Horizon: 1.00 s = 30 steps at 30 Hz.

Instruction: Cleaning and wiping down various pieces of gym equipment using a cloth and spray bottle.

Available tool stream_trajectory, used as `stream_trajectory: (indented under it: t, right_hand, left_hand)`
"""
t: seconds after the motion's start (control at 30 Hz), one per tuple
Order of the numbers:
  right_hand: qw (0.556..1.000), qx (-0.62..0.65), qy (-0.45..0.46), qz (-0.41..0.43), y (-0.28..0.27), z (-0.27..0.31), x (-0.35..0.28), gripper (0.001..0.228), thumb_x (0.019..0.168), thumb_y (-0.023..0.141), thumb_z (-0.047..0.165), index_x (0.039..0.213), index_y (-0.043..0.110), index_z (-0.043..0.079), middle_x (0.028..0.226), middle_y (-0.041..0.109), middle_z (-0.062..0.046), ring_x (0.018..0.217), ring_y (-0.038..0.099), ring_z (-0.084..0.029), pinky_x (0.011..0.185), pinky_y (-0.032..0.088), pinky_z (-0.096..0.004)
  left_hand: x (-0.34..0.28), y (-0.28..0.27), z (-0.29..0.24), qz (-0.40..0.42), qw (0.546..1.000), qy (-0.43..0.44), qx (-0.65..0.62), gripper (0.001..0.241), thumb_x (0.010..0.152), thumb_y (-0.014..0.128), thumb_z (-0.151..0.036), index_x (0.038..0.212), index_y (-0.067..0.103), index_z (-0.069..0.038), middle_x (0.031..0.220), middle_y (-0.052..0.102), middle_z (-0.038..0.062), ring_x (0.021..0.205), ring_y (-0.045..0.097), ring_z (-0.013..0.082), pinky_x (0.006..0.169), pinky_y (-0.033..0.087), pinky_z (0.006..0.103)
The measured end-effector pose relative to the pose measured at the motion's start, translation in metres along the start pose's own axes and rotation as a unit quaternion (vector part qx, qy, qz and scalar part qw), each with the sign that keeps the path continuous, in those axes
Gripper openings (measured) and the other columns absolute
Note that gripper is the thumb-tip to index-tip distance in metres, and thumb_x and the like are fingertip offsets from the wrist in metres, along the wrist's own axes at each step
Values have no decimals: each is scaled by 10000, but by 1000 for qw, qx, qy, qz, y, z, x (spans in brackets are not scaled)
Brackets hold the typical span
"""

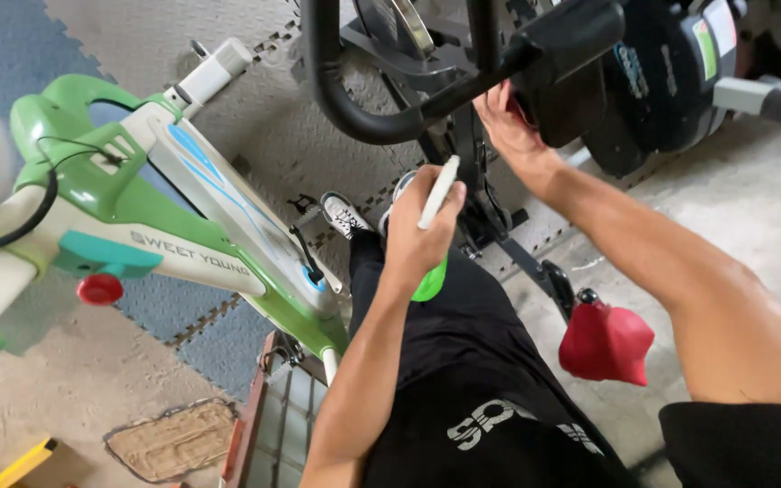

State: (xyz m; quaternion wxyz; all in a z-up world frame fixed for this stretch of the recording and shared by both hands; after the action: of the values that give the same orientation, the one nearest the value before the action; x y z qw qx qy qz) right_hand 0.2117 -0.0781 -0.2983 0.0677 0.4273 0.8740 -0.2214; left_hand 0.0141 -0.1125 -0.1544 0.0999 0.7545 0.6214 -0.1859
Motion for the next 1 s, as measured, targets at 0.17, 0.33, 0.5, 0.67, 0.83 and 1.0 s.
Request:
stream_trajectory:
  t: [0.17, 0.33, 0.5, 0.67, 0.83, 1.0]
  right_hand:
    - [986, 139, -67, -59, 35, 55, -18, 304, 1002, 536, 186, 1208, 659, 1, 1144, 595, -124, 1168, 549, -337, 1164, 345, -551]
    - [921, 346, 67, -168, -47, -53, 18, 323, 1030, 564, 225, 1308, 687, 115, 1279, 683, -89, 1326, 588, -308, 1239, 297, -495]
    - [923, 371, 94, -47, 7, 15, 66, 496, 980, 531, 247, 1449, 603, 104, 1620, 449, -223, 1481, 454, -405, 1234, 280, -513]
    - [934, 335, 121, -33, 53, 72, 102, 474, 1034, 512, 217, 1471, 567, 41, 1373, 515, -352, 1236, 521, -505, 1075, 383, -579]
    - [897, 436, 69, -37, 59, 99, 157, 385, 990, 528, 210, 1290, 613, -16, 1075, 619, -252, 1021, 605, -451, 874, 457, -534]
    - [907, 391, 126, -92, 59, 128, 176, 206, 962, 568, 221, 1052, 639, 50, 994, 635, -215, 919, 624, -355, 821, 484, -461]
  left_hand:
    - [6, 10, 8, 10, 1000, -4, -13, 264, 934, 657, -263, 1076, 670, -42, 800, 679, 134, 733, 657, 288, 691, 507, 399]
    - [22, 15, 31, -10, 1000, 22, -7, 255, 941, 664, -241, 1104, 664, -45, 825, 682, 149, 759, 647, 302, 707, 500, 411]
    - [38, 19, 77, -51, 997, -46, -44, 236, 907, 649, -191, 1095, 648, -48, 813, 670, 148, 725, 652, 278, 708, 518, 394]
    - [42, 21, 107, -78, 995, -52, -43, 219, 905, 657, -205, 1056, 651, -47, 795, 672, 144, 716, 654, 262, 697, 518, 386]
    - [44, 15, 115, -97, 992, -64, -43, 226, 922, 652, -231, 1062, 644, -53, 788, 662, 149, 700, 640, 278, 685, 507, 393]
    - [49, 12, 142, -130, 990, -41, -48, 214, 931, 658, -250, 1032, 634, -63, 804, 686, 145, 717, 672, 301, 693, 523, 395]
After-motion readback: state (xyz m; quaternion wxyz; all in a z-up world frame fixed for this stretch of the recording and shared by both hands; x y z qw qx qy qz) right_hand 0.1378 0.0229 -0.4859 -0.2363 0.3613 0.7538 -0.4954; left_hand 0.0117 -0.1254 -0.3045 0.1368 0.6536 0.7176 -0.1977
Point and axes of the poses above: each hand's wrist, its own x-axis towards the middle knuckle, its own y-axis out of the palm, z = x × y, the point moved 7 cm from there along x, towards the middle knuckle
